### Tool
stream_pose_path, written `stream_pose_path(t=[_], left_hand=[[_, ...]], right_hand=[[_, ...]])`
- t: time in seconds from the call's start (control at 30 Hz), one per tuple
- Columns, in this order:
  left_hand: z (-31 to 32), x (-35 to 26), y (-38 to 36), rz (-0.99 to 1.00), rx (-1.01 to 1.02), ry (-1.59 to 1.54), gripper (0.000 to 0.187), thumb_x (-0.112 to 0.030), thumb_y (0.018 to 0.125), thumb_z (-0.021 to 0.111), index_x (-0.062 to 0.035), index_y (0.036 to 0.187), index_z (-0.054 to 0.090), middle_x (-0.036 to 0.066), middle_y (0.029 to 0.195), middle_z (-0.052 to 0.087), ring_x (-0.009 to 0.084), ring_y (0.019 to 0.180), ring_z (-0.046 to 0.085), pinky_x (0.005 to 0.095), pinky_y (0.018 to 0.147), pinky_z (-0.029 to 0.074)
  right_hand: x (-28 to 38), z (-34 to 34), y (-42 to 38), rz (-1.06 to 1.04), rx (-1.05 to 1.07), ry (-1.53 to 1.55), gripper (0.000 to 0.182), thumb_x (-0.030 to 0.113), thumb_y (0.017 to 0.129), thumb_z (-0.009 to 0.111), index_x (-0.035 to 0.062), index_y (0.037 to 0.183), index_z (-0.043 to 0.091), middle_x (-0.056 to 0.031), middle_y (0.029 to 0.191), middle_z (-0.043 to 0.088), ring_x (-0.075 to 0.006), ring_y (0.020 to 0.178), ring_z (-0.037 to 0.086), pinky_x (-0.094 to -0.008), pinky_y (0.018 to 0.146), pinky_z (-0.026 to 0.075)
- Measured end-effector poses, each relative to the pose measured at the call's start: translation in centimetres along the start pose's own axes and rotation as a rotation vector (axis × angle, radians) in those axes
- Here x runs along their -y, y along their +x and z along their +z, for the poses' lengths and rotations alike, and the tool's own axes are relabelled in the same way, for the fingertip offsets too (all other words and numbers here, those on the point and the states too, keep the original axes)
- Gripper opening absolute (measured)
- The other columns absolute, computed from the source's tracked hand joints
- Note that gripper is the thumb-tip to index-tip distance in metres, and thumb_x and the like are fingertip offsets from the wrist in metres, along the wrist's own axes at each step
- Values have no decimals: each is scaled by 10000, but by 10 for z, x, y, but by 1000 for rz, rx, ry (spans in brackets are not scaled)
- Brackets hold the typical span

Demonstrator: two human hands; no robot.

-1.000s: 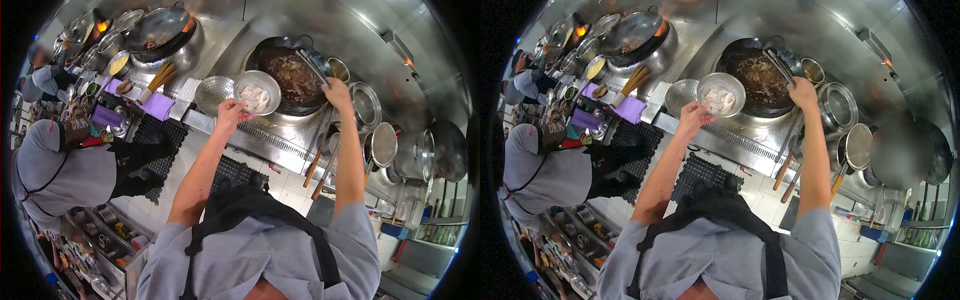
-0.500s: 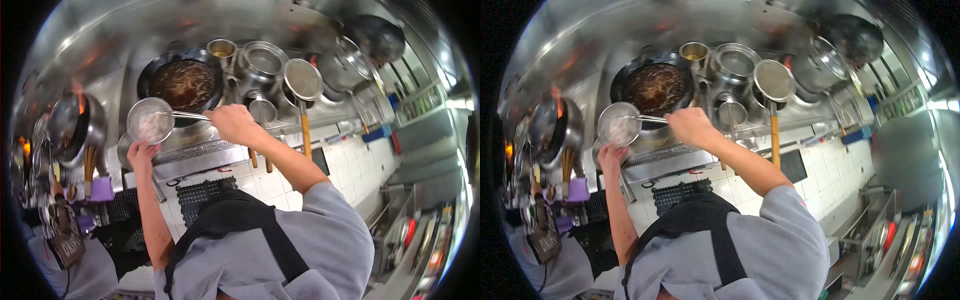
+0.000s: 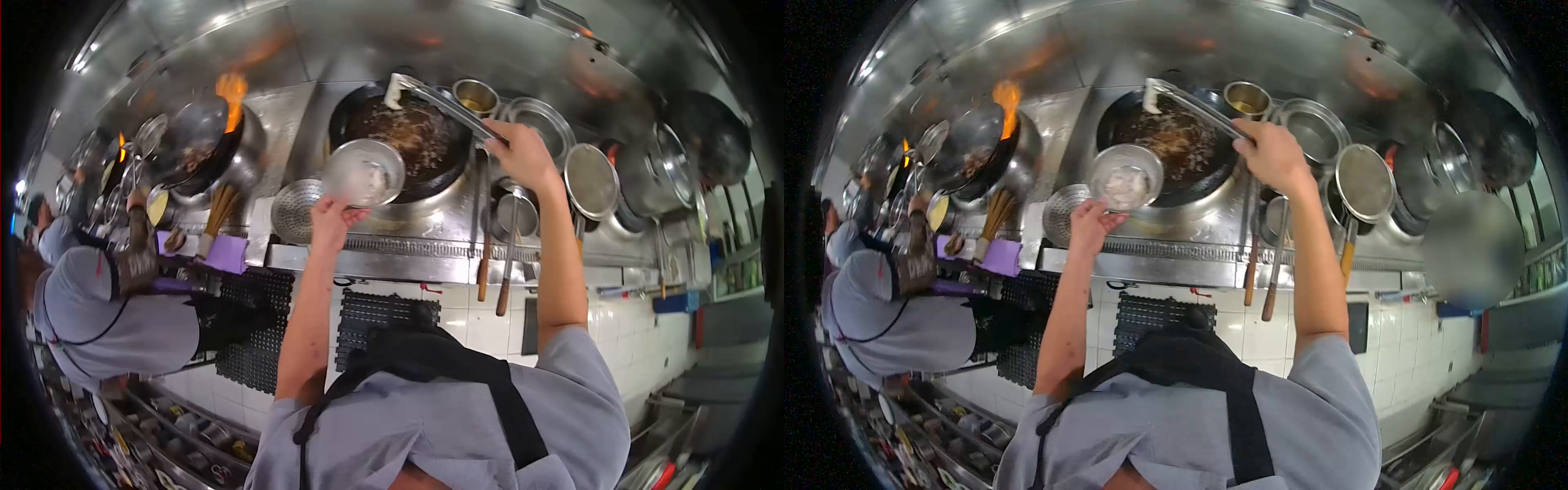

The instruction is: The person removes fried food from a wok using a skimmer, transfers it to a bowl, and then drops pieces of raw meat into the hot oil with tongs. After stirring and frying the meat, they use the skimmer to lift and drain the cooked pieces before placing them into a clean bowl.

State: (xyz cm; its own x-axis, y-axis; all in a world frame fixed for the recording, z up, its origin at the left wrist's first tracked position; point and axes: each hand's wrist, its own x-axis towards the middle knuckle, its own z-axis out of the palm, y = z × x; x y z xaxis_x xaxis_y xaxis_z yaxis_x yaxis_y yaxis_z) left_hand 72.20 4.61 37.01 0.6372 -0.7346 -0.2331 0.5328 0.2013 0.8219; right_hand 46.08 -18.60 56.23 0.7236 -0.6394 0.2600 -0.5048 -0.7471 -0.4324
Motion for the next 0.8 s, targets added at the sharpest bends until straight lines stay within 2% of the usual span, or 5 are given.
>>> stream_pose_path(t=[0.33,0.43,0.47,0.6,0.8], left_hand=[[-30,5,-28,1,-40,-9,168,-109,975,583,51,1023,564,208,971,685,317,773,726,364,666,627],[-35,3,-37,17,-51,-27,205,-109,973,580,78,1056,574,201,953,689,296,762,727,357,666,628],[-39,2,-41,18,-64,-35,210,-106,973,576,81,1070,574,198,955,689,292,764,727,357,668,628],[-48,-3,-46,49,-48,-15,192,-98,973,576,77,1054,579,171,933,689,261,755,723,331,655,624],[-47,-5,-32,127,-23,101,148,-103,975,589,32,919,562,165,901,684,264,765,726,338,649,624]], right_hand=[[-79,150,112,134,229,-67,436,276,835,685,111,1238,672,-203,1218,655,-364,1147,618,-444,1001,476],[-56,154,112,173,128,-178,420,267,837,650,59,1200,678,-215,1131,684,-374,1091,644,-435,972,488],[-48,144,111,172,163,-209,413,312,858,654,97,1210,676,-209,1222,652,-366,1166,608,-439,1003,478],[11,80,54,-50,84,-177,429,253,857,645,36,1226,652,-213,1143,676,-387,1101,630,-463,954,489],[83,66,-44,-166,432,-268,385,206,875,620,72,1235,646,-217,1105,684,-392,1022,649,-483,888,507]])
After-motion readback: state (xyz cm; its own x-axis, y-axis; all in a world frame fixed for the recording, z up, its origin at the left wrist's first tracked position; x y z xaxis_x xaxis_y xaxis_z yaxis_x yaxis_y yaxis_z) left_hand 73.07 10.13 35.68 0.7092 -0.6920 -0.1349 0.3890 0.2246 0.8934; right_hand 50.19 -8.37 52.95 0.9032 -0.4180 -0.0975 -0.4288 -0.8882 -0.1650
